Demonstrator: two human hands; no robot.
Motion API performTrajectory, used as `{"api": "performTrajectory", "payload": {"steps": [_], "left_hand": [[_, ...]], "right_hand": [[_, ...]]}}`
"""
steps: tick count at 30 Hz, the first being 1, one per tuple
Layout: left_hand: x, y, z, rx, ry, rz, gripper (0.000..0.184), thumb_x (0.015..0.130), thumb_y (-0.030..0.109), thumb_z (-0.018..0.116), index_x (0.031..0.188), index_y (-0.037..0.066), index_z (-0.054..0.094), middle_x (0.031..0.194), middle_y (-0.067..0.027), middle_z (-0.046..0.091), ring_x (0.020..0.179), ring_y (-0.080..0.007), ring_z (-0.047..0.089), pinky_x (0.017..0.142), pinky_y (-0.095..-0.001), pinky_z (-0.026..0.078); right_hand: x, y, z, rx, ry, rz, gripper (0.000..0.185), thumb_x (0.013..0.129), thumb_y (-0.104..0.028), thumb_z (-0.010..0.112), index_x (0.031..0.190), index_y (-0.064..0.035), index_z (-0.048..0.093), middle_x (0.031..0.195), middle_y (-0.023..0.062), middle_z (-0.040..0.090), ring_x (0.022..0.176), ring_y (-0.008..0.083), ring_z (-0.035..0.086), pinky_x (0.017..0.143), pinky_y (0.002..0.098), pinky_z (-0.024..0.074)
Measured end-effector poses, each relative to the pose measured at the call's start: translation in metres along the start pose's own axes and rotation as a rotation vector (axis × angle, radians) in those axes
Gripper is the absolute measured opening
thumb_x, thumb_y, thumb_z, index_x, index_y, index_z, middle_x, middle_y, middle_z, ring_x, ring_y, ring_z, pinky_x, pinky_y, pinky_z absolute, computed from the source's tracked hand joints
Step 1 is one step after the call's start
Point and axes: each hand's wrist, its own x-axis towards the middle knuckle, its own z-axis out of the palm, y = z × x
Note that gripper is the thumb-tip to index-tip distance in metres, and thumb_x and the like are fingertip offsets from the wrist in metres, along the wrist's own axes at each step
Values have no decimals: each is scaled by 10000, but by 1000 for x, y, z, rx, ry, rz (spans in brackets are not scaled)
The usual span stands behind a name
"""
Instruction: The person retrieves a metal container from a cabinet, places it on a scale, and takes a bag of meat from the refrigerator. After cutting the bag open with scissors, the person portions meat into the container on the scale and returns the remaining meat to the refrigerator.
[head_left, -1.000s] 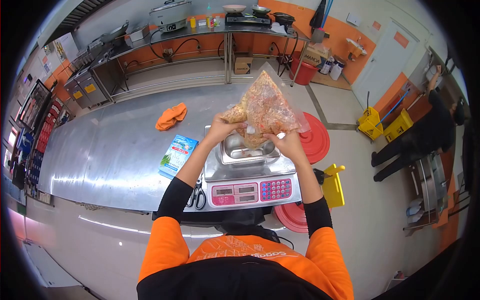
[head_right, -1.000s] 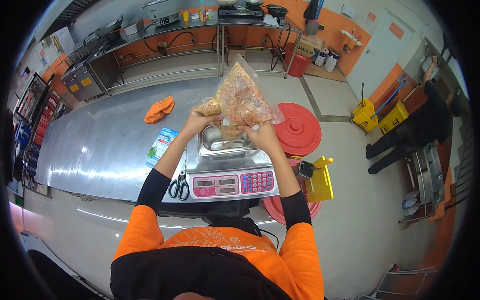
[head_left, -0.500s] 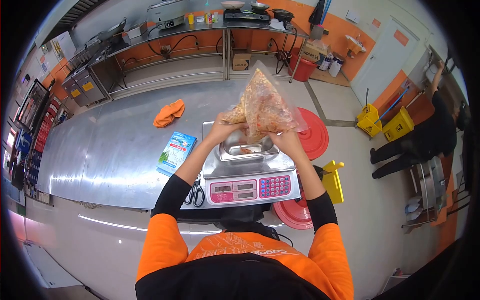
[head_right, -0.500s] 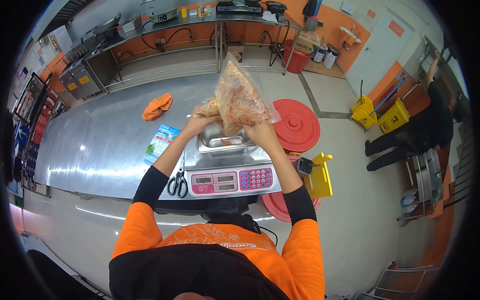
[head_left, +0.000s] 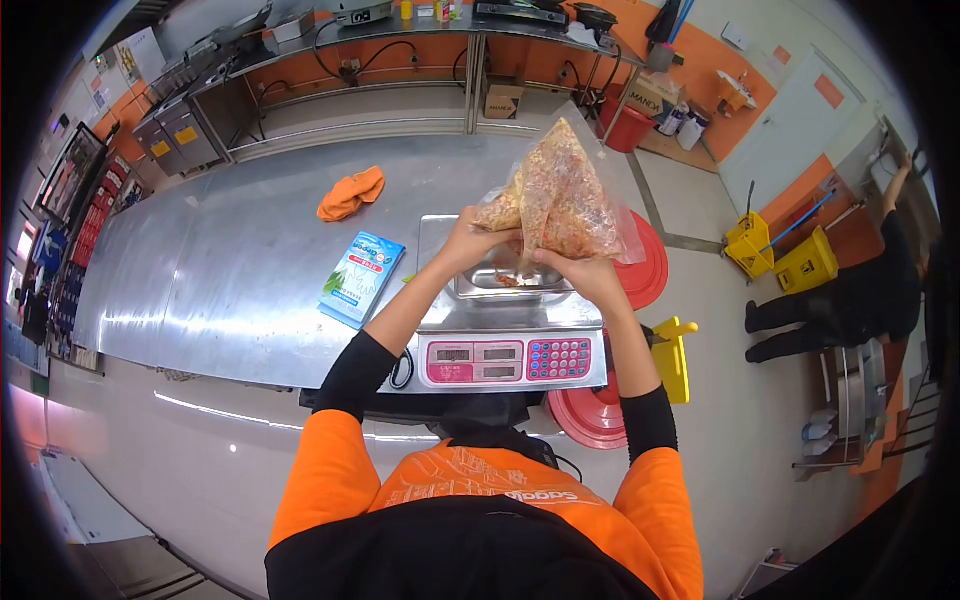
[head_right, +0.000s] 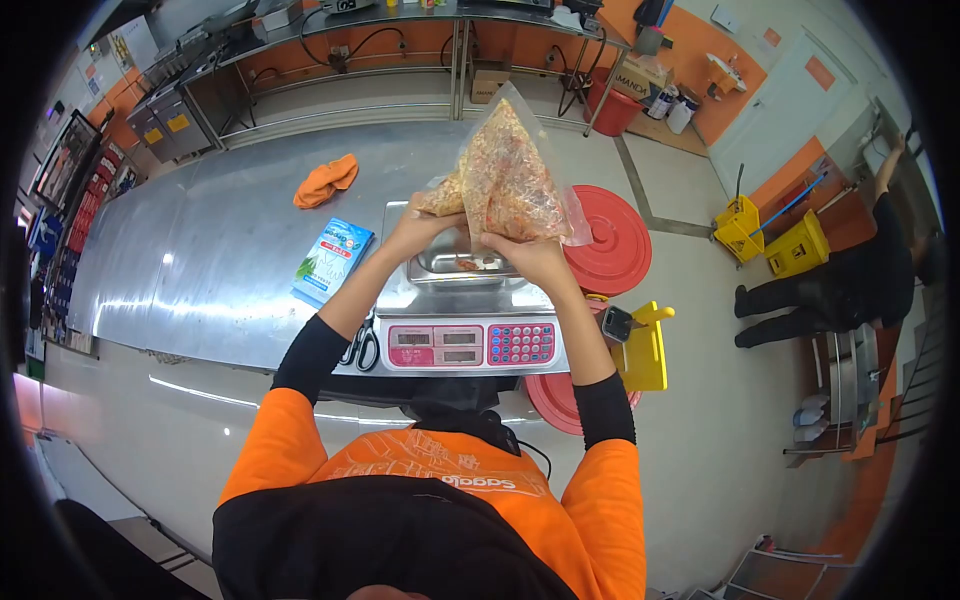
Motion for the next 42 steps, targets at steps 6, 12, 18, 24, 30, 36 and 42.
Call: {"api": "performTrajectory", "payload": {"steps": [6, 12, 18, 24, 30, 36, 42], "left_hand": [[8, -4, -8, 54, -45, 11, 278, 766, 41, 655, 1033, -19, 605, 936, -52, 652, 859, -111, 594, 770, -255, 461], [5, -4, -9, 137, -37, 9, 289, 753, 49, 675, 1026, -20, 612, 965, -54, 651, 876, -107, 587, 791, -257, 453], [-2, -2, -7, 112, -86, -58, 342, 750, 74, 695, 1067, -5, 594, 993, -53, 643, 905, -104, 574, 811, -265, 447], [-5, 12, -10, 291, -188, 95, 391, 710, 84, 721, 1066, -6, 587, 988, -54, 643, 898, -125, 583, 813, -279, 450], [-6, 17, -6, 448, -127, 76, 278, 694, 40, 687, 957, -17, 619, 857, -74, 668, 794, -129, 609, 749, -283, 472], [-9, 17, 1, 373, -5, 42, 193, 716, 24, 653, 902, -24, 634, 814, -86, 672, 780, -127, 619, 724, -278, 479], [-10, 2, 3, 244, 40, 0, 332, 739, 23, 634, 1057, -42, 563, 1001, -99, 639, 916, -144, 597, 821, -281, 457]], "right_hand": [[4, 8, 10, -86, 28, 9, 491, 707, -229, 758, 1088, 15, 568, 1067, 92, 604, 962, 161, 566, 830, 282, 451], [11, 32, 2, -516, -123, 109, 503, 783, -351, 649, 1137, -7, 552, 1142, 134, 582, 1057, 242, 544, 916, 309, 397], [15, 44, -2, -876, -280, -96, 385, 871, -362, 497, 1168, -125, 559, 1207, 131, 542, 1131, 288, 490, 969, 333, 348], [12, 49, -1, -630, -12, -143, 333, 871, -322, 516, 1144, -140, 573, 1207, 124, 540, 1127, 287, 488, 958, 344, 351], [9, 17, 3, -388, -127, -34, 480, 775, -328, 644, 1153, -48, 547, 1209, 101, 541, 1128, 246, 480, 966, 338, 346], [19, 21, 4, -620, -74, -178, 598, 690, -361, 706, 1187, -79, 531, 1258, 98, 501, 1170, 264, 437, 1004, 342, 310], [19, 22, 6, -741, -118, -107, 538, 757, -376, 624, 1185, -64, 530, 1248, 145, 499, 1182, 288, 427, 1003, 348, 306]]}}
